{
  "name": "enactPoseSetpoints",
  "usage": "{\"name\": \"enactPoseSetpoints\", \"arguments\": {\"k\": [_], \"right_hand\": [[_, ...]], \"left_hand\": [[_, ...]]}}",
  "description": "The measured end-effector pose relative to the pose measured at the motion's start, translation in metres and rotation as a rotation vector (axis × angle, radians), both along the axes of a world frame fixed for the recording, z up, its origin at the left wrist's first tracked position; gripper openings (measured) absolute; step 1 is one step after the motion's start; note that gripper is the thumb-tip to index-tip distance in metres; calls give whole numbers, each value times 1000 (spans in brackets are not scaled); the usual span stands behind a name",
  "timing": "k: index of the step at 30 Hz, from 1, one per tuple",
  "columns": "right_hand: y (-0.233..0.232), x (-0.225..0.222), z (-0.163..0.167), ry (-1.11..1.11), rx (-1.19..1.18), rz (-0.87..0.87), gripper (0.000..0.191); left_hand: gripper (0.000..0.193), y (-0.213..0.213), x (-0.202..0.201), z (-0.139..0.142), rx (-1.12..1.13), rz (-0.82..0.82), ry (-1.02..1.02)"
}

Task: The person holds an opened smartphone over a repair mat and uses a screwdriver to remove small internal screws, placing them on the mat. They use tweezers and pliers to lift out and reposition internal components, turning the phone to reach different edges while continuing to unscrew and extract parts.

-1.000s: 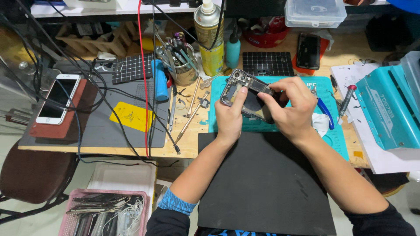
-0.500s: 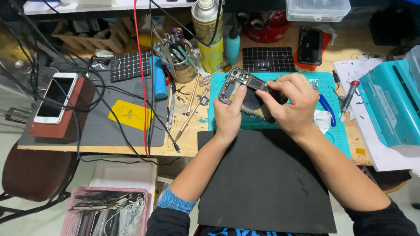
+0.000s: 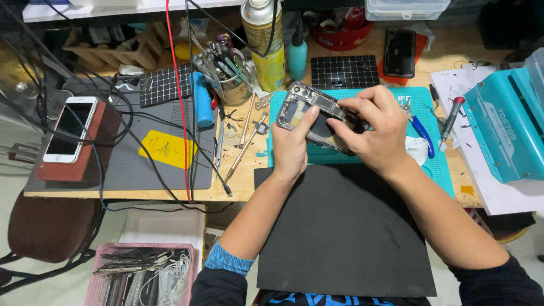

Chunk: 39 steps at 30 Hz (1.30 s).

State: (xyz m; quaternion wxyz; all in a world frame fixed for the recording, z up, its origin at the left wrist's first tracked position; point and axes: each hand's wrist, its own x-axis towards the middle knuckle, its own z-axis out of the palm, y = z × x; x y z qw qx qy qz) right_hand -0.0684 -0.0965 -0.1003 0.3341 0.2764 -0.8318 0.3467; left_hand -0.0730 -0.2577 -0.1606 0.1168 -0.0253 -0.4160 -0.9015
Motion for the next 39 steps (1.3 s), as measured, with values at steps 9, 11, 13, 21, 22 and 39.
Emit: {"name": "enactPoseSetpoints", "arguments": {"k": [9, 11, 13, 21, 22, 39], "right_hand": [[12, -7, 6, -112, 26, 34, 22], [12, -8, 7, -68, 59, 17, 23], [12, -8, 7, -50, 77, 11, 24], [10, -7, 4, -21, 53, 39, 25], [10, -6, 4, -33, 49, 35, 25], [9, 3, 13, -123, 3, 18, 28]], "left_hand": [[17, 0, -1, 1, 28, -67, -11], [18, 1, -1, 4, 42, -68, -24], [19, 1, 0, 6, 56, -73, -53], [20, 3, 4, 8, 7, -134, -132], [20, 3, 4, 8, 11, -149, -148], [22, 7, 9, 10, 13, -115, -80]]}}
